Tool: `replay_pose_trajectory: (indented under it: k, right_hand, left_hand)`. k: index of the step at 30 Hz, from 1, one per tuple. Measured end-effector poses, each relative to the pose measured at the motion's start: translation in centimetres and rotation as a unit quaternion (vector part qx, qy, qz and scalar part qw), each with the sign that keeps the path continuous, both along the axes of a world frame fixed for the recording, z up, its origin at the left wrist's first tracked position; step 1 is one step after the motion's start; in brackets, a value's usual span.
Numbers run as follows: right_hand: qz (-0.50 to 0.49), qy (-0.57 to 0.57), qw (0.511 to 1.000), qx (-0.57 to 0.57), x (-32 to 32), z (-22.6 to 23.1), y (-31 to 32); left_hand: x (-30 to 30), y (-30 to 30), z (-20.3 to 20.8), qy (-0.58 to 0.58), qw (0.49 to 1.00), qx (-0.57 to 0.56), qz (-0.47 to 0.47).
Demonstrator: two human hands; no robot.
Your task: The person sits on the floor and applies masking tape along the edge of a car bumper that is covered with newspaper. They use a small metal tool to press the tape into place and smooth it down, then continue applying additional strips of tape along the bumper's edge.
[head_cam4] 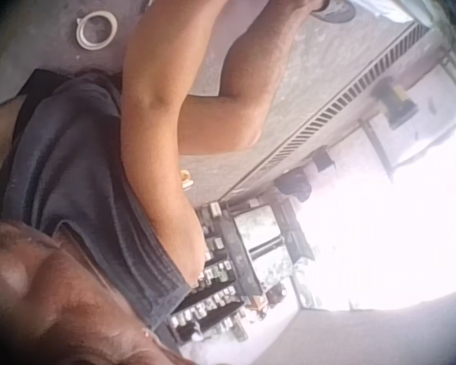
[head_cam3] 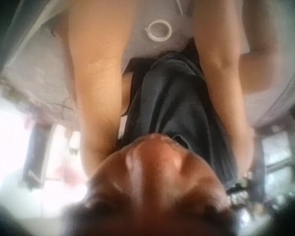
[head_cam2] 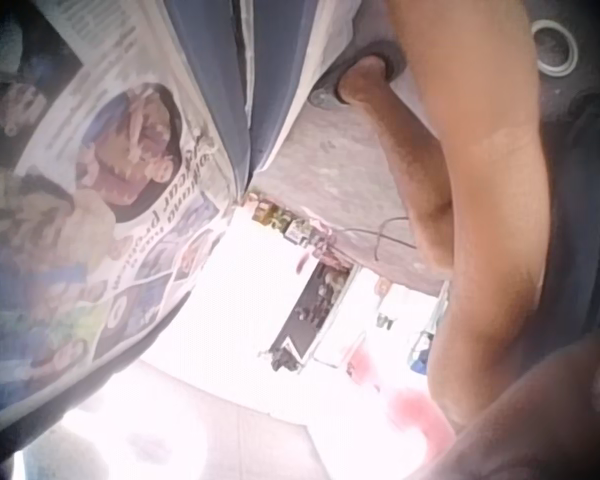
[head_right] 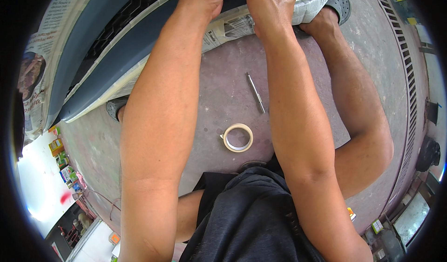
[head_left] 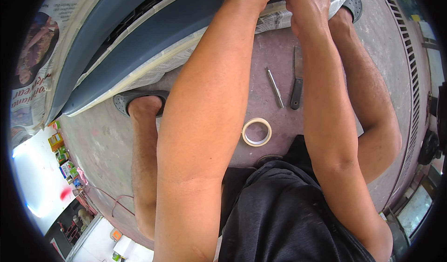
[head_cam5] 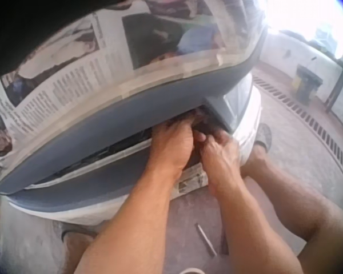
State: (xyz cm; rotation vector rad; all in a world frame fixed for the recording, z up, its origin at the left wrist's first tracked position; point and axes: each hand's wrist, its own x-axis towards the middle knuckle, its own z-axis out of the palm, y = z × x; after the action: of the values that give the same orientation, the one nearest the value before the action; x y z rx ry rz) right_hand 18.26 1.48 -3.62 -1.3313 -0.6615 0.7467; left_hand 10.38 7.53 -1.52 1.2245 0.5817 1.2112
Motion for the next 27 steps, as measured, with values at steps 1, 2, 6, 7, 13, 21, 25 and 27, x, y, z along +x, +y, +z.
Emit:
replay_pose_trajectory:
  k: [1, 2, 6, 7, 13, 21, 25, 27]
  right_hand:
    - [0.005, -0.007, 1.000, 0.003, 0.0, 0.0, 0.1]
    - [0.008, -0.015, 1.000, 0.007, 0.1, 0.2, 0.1]
    - [0.015, -0.085, 0.996, 0.032, 0.2, 0.3, 0.2]
    - [0.018, -0.061, 0.997, 0.033, 0.3, 0.3, 0.0]
    - [-0.022, -0.294, 0.956, 0.007, 1.8, -2.6, 0.7]
    - [-0.161, -0.329, 0.930, -0.024, -0.5, -1.0, -1.3]
    - [-0.064, 0.057, 0.992, 0.092, -0.7, -1.7, -1.2]
    - [-0.018, 0.186, 0.976, 0.112, -0.4, -1.6, -1.1]
  left_hand:
    - [0.0, 0.0, 0.0, 0.013, 1.000, 0.000, -0.002]
    - [0.0, 0.0, 0.1, 0.025, 1.000, 0.001, -0.005]
    - [0.4, -0.2, 0.2, -0.007, 0.998, -0.069, 0.002]
    - [0.3, -0.1, -0.2, -0.009, 0.997, -0.074, -0.002]
    - [0.1, 0.3, -1.1, -0.002, 0.999, -0.054, -0.002]
    - [0.0, -0.2, -0.5, -0.008, 1.000, -0.007, 0.026]
    - [-0.2, -0.5, 0.1, 0.030, 0.999, -0.012, 0.025]
    - [-0.5, -0.9, 0.6, 0.046, 0.999, -0.014, 0.026]
